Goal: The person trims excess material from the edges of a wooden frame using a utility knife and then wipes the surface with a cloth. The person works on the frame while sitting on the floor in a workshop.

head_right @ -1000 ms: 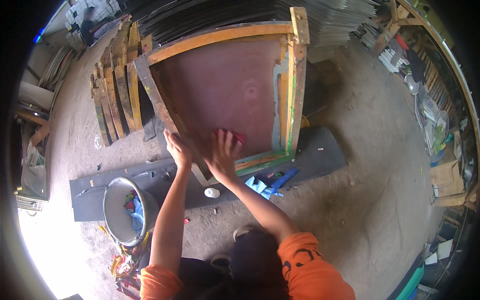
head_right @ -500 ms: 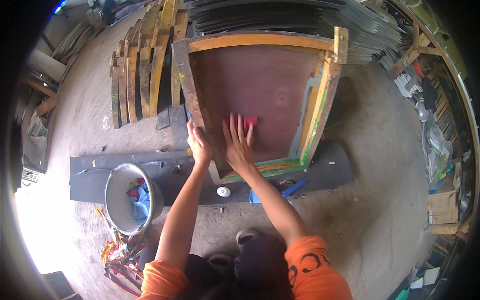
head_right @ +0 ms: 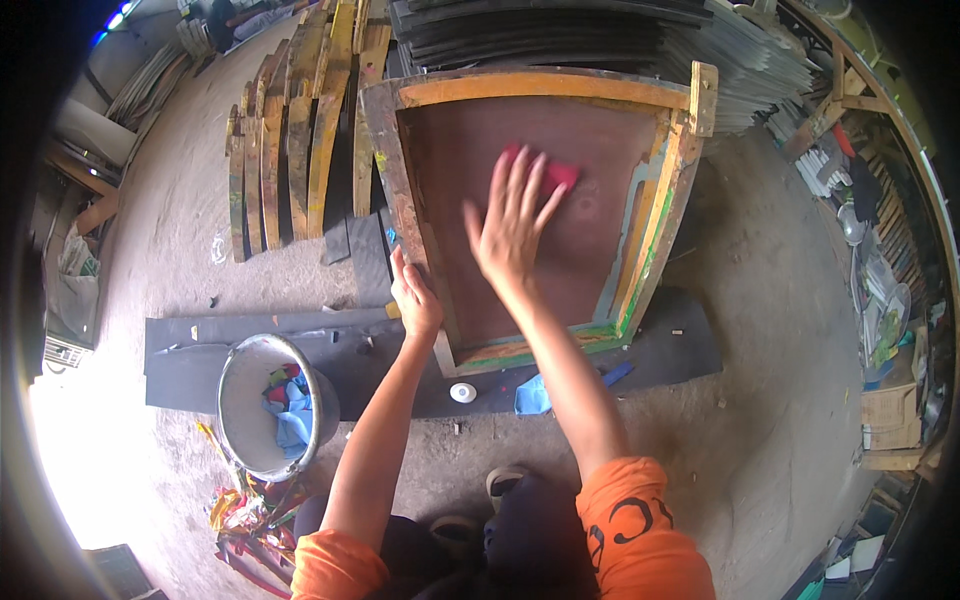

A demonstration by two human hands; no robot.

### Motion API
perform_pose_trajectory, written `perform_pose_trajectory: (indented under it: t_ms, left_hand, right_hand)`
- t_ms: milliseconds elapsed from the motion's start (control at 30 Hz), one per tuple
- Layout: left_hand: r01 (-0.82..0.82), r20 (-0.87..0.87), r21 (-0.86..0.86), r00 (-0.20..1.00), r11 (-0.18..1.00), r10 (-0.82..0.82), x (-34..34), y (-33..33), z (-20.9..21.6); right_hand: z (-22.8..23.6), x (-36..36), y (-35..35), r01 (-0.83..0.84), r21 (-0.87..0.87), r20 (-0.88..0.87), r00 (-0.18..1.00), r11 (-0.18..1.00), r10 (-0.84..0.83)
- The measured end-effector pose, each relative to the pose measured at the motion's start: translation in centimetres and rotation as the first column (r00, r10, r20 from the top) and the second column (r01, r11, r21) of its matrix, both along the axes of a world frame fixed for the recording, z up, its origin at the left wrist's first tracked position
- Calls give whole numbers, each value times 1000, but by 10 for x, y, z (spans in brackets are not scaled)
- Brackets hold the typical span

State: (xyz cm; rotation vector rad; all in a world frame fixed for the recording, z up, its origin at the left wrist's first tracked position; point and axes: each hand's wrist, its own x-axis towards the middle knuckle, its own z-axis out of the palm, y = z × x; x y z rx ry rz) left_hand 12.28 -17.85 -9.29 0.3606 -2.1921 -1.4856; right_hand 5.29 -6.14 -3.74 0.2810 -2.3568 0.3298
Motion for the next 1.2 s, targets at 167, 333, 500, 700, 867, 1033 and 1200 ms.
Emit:
perform_pose_trajectory:
  t_ms: [167,333,500,700,867,1033,1200]
  left_hand:
    - [22,-109,13,994,1000,-21,-7,7,-5]
    - [-29,-203,-59,979,998,17,-6,2,-9]
    - [34,-81,28,996,999,-32,-6,1,-7]
    - [0,-113,-20,994,1000,-2,-4,9,4]
    - [-13,-162,-43,987,999,6,-4,1,-11]
    - [-19,-157,-39,988,999,12,-5,6,-6]
    - [-48,-245,-83,969,995,26,-10,7,-9]
  right_hand:
    - [-125,92,57,-75,163,356,934,984,12]
    - [-61,32,100,251,-15,176,954,968,-244]
    - [9,-24,27,202,-180,13,979,963,-203]
    - [-116,84,41,-229,191,426,895,954,130]
    - [-108,63,89,-39,120,246,969,992,8]
    - [21,-32,38,160,-81,-109,980,984,-168]
    - [-56,35,33,-352,247,255,922,903,290]
